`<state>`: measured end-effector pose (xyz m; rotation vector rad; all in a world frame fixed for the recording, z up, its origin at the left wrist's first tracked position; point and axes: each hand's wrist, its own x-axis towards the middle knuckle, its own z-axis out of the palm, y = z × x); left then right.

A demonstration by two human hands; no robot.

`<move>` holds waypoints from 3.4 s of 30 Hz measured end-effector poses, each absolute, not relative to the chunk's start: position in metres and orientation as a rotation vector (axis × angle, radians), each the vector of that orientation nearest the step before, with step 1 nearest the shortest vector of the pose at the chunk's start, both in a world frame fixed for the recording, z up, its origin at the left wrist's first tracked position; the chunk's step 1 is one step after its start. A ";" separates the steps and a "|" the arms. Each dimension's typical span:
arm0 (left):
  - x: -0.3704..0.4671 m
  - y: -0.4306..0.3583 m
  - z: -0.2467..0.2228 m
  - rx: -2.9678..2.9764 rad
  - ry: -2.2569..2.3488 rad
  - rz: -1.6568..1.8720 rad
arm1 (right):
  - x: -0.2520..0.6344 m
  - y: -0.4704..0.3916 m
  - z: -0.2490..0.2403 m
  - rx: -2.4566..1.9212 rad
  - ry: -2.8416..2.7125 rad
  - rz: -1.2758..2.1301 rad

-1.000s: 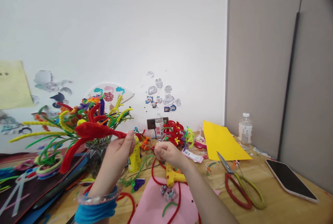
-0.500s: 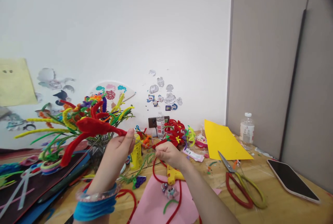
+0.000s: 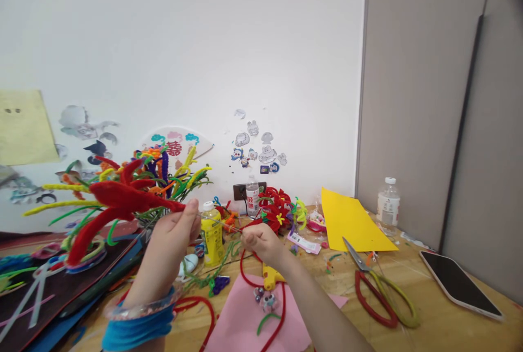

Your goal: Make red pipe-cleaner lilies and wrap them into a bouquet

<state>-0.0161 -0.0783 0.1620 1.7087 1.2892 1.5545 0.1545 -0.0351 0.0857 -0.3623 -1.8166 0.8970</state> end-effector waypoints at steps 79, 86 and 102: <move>0.013 -0.033 0.053 1.793 1.312 1.171 | 0.168 -0.075 -0.033 -1.021 -1.998 0.655; 0.025 -0.043 0.052 1.629 1.045 1.308 | 0.155 -0.078 -0.038 -0.964 -1.836 0.771; 0.022 -0.038 0.053 1.302 0.827 1.515 | 0.161 -0.089 -0.026 -1.043 -2.577 0.230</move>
